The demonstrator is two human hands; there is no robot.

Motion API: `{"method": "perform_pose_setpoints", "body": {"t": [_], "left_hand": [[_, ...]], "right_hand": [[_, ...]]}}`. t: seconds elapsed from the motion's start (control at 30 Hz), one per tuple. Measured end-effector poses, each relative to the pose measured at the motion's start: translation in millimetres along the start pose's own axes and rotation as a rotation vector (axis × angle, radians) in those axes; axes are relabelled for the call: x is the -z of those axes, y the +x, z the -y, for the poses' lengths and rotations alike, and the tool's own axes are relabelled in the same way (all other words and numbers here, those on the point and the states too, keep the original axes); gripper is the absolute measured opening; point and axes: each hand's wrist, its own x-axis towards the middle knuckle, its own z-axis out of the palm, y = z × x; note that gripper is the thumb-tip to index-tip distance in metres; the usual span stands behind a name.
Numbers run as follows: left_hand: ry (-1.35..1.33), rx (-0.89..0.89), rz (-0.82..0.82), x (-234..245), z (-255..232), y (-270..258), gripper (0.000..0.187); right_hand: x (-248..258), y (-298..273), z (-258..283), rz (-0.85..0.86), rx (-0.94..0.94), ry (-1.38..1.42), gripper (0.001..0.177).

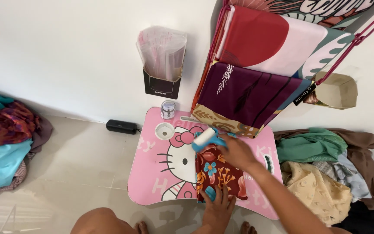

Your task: Using a lint roller to clean a patterned hijab on a small table and then folding it neatly.

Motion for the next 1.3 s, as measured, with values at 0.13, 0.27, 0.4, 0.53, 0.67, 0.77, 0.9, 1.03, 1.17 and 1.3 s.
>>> {"method": "perform_pose_setpoints", "body": {"t": [0.13, 0.27, 0.4, 0.53, 0.67, 0.77, 0.9, 1.03, 1.17, 1.3], "left_hand": [[0.035, -0.224, -0.496, -85, 0, -3, 0.047], [0.027, -0.347, -0.692, -90, -4, -16, 0.037], [-0.046, -0.495, -0.393, -113, -8, -18, 0.048], [0.039, -0.484, -0.563, -133, -9, -21, 0.04], [-0.05, -0.524, -0.178, -113, -6, -29, 0.048], [-0.059, -0.526, -0.259, -80, -3, -40, 0.047], [-0.037, -0.493, -0.337, -36, 2, -54, 0.04], [-0.056, -0.485, -0.102, -40, 0, -50, 0.045], [-0.023, -0.531, -0.053, -76, -3, -50, 0.037], [-0.008, -0.582, 0.102, -70, -6, -53, 0.032]], "right_hand": [[22, -40, -70, -0.11, 0.296, 0.012, 0.038], [16, -69, -104, 0.083, 0.087, -0.069, 0.03], [0, -69, -89, 0.085, 0.119, 0.083, 0.035], [-16, -63, -50, 0.186, 0.118, 0.097, 0.043], [-11, -67, -53, 0.163, 0.172, 0.078, 0.035], [2, -76, -84, 0.144, 0.115, 0.031, 0.034], [20, -92, -117, 0.157, -0.077, -0.014, 0.032], [26, -108, -111, 0.076, -0.043, -0.011, 0.031], [11, -110, -80, 0.193, 0.085, 0.015, 0.025], [-24, -107, -55, 0.126, 0.302, 0.099, 0.031]]}}
